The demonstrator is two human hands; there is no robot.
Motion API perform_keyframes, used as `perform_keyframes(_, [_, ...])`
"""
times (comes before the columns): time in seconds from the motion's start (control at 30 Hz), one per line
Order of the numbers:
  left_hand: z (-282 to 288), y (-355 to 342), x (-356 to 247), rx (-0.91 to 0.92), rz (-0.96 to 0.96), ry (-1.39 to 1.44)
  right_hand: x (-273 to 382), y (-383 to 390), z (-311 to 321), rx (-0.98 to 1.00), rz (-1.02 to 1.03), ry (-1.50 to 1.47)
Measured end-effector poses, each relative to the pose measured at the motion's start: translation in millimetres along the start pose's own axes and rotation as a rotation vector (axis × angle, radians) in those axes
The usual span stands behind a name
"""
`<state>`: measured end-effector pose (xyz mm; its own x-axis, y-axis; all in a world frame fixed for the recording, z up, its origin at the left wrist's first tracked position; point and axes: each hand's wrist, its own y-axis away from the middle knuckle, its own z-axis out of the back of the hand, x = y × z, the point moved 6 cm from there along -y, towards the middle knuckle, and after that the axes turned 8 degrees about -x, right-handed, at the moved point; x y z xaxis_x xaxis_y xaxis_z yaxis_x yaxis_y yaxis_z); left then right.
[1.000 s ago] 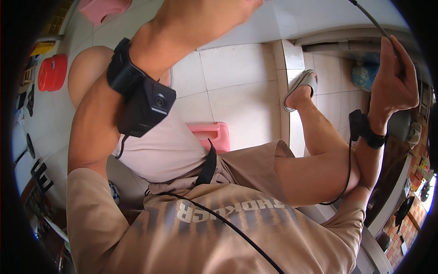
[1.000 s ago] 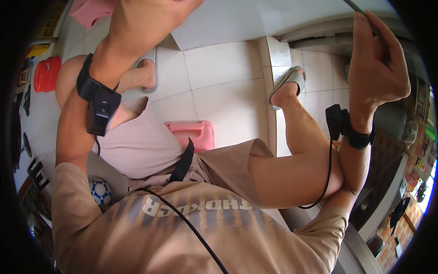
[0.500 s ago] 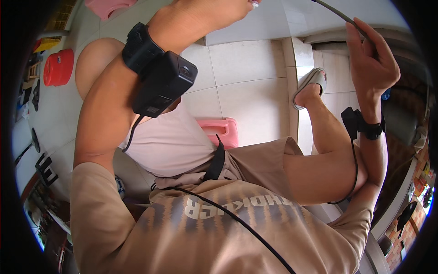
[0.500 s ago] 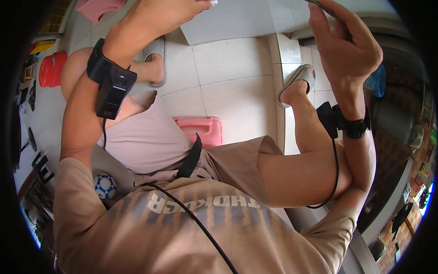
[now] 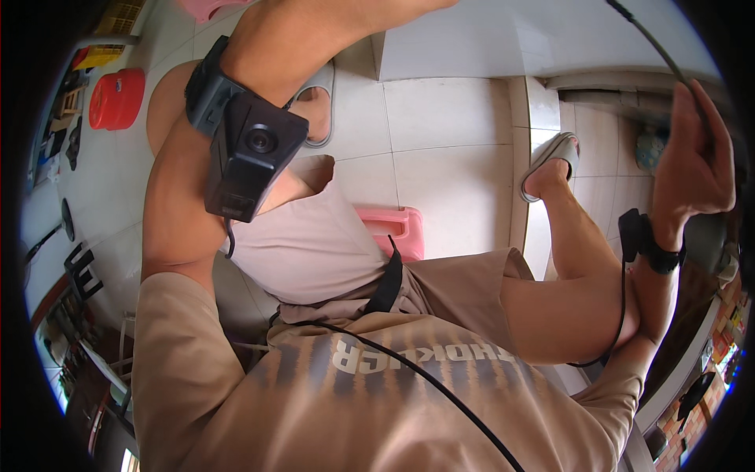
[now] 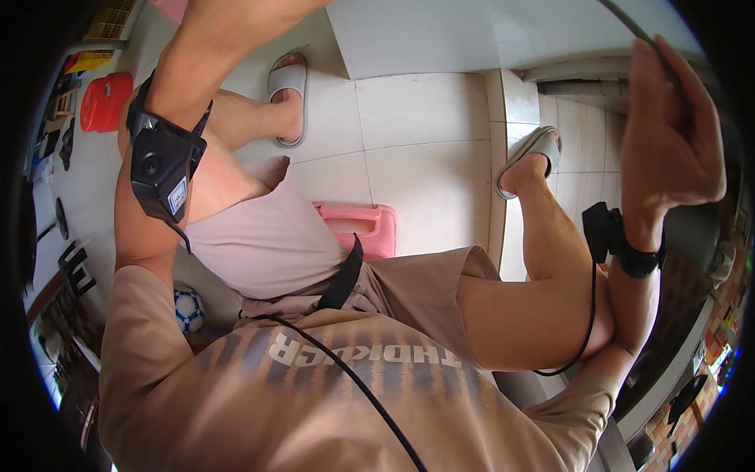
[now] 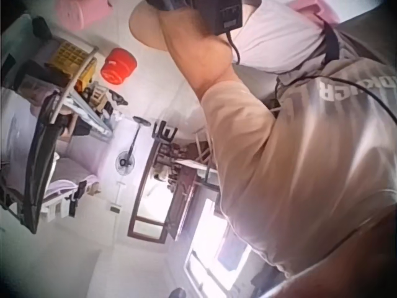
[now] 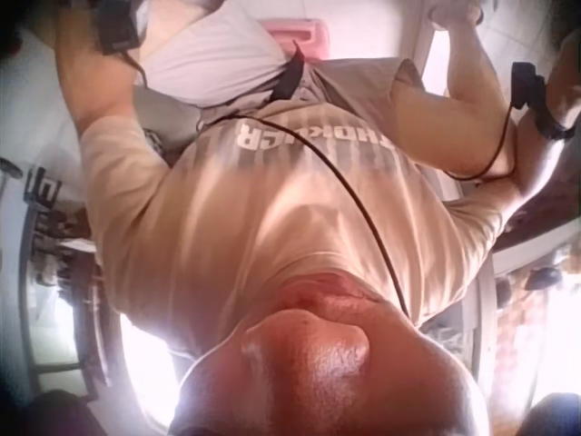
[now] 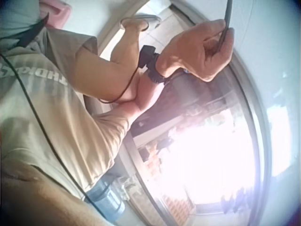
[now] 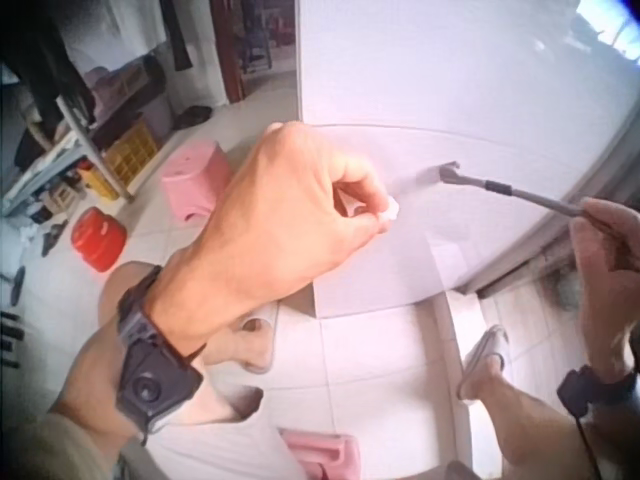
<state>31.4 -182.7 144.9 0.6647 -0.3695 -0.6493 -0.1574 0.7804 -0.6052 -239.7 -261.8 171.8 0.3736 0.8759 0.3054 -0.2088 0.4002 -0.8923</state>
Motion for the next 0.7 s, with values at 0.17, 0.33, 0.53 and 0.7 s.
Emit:
perform_keyframes(0.17, [-1.6,2.1,6.2,0.027,0.007,-0.071,-7.4,11.5,-12.2,0.192,-0.134,0.248])
perform_keyframes(0.33, [-6.6,-8.2,4.6,0.088,0.038,0.031,-9.2,-17.3,20.8,-0.026,-0.036,0.077])
perform_keyframes(0.53, [0.1,-4.1,4.5,0.088,0.058,0.069,-3.8,12.1,-13.6,0.311,-0.155,0.317])
perform_keyframes(0.7, [0.8,-6.6,5.1,0.088,0.024,0.016,-9.2,-4.8,17.4,0.034,-0.066,0.1])
